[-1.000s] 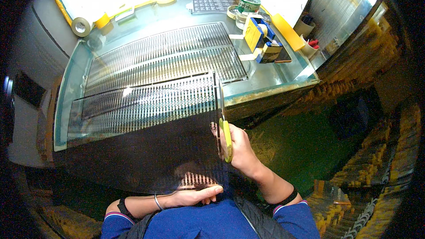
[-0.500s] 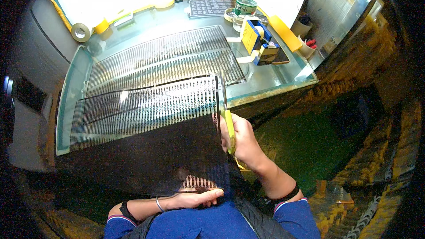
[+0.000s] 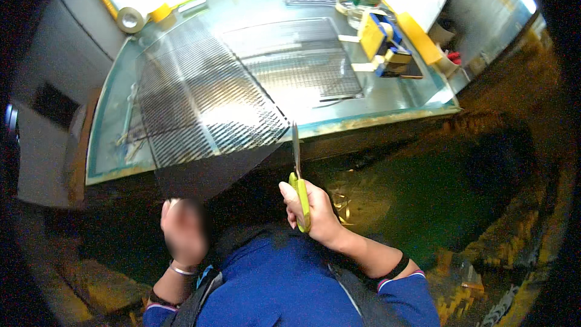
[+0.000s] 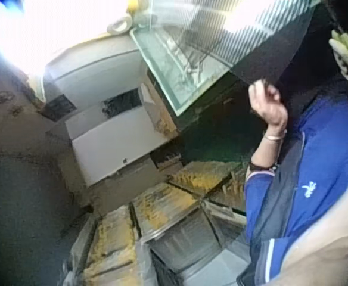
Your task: Cut large plastic film sheets into smaller sections using scissors on a light table.
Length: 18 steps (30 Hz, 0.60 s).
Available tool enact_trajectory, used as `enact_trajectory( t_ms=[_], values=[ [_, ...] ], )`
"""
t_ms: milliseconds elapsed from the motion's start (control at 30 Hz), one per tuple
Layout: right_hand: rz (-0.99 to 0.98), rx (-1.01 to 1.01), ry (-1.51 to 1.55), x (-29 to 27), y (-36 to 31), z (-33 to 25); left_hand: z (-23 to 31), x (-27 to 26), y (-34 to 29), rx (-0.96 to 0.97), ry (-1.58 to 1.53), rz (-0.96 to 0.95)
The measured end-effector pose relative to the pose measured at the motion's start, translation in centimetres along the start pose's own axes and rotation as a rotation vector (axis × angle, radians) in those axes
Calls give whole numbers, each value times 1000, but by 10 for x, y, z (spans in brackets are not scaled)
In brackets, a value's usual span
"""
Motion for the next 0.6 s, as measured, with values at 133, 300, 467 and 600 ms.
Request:
enact_trajectory(
  t_ms=[133, 300, 467, 600],
  values=[
    [-37, 13, -22, 13, -5, -3, -34, 58, -5, -179, 130, -369],
    [-60, 43, 21, 23, -17, 1, -64, 132, -1, -406, 146, -509],
    [-23, 51, 221, 22, -17, 4, -78, 145, 5, -502, 126, -480],
    [34, -108, 344, 25, -4, -7, -69, 146, -16, -623, 414, -390]
  ],
)
Point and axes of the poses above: each hand's wrist, its own y-axis towards the middle knuckle, its own x-axis out of the palm, z = x × y, the point moved 7 cm from there along y, towards the middle knuckle, and after that the axes turned 15 degrees about -x, right-handed, at the moved point
